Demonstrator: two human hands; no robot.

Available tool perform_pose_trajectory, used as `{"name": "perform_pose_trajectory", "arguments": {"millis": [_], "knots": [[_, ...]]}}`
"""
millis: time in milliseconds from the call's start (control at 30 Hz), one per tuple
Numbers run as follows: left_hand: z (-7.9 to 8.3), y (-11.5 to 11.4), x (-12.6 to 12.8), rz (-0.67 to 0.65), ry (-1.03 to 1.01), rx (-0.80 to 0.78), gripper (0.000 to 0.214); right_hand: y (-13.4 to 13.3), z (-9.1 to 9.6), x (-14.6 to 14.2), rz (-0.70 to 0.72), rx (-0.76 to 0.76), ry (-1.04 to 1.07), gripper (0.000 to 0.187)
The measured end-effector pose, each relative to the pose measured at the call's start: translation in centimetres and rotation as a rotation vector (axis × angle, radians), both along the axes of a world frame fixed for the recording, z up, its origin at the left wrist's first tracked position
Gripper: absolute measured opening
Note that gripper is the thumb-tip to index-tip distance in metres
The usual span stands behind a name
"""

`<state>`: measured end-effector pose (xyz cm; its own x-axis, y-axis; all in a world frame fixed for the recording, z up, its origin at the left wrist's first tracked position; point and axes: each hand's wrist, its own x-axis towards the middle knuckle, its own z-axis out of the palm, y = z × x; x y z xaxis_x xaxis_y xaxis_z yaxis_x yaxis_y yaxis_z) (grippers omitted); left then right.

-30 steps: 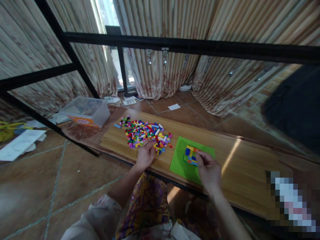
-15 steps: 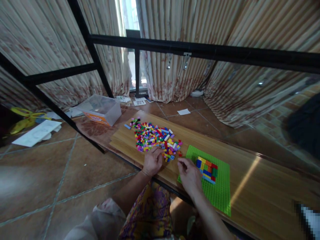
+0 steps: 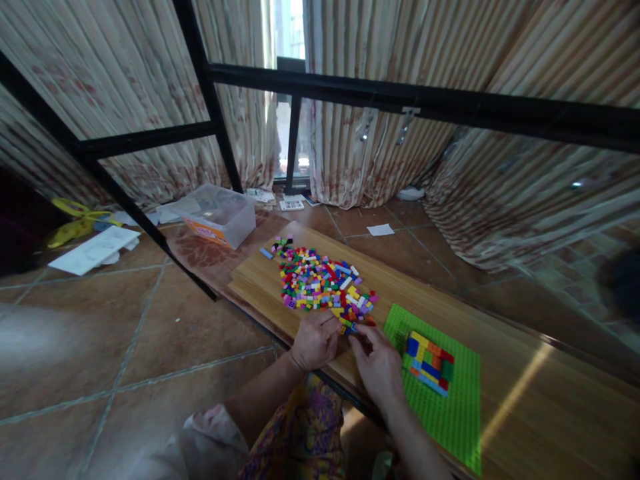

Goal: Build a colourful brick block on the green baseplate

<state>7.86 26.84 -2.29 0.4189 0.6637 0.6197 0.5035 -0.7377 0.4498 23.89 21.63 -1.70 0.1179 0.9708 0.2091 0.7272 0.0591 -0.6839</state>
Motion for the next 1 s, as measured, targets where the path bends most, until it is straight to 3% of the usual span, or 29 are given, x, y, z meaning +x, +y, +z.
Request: {"name": "perform_pose_trajectory", "arguments": {"millis": [233, 467, 633, 867, 1000], "knots": [[-0.1, -0.5, -0.3, -0.009, -0.051, -0.059, 0.026, 0.6, -0.4, -1.2, -0.037, 0.027, -0.171, 0.035], [-0.3, -0.3, -0.1, 0.165, -0.265, -0.161, 0.019, 1.3, -1.4, -1.9, -0.149, 0.086, -0.204, 0.036], [-0.2, -0.3, 0.2, 0.245, -0.236, -0.193, 0.024, 1.1, -2.2, -1.5, -0.142, 0.113, -0.198, 0.039], [-0.3, -0.1, 0.4, 0.249, -0.203, -0.188, 0.031, 1.1, -2.4, -1.5, -0.139, 0.093, -0.184, 0.043], [-0.4, -0.8, -0.5, 0.282, -0.250, -0.156, 0.031, 1.1, -2.3, -1.5, -0.154, 0.104, -0.186, 0.046]]}}
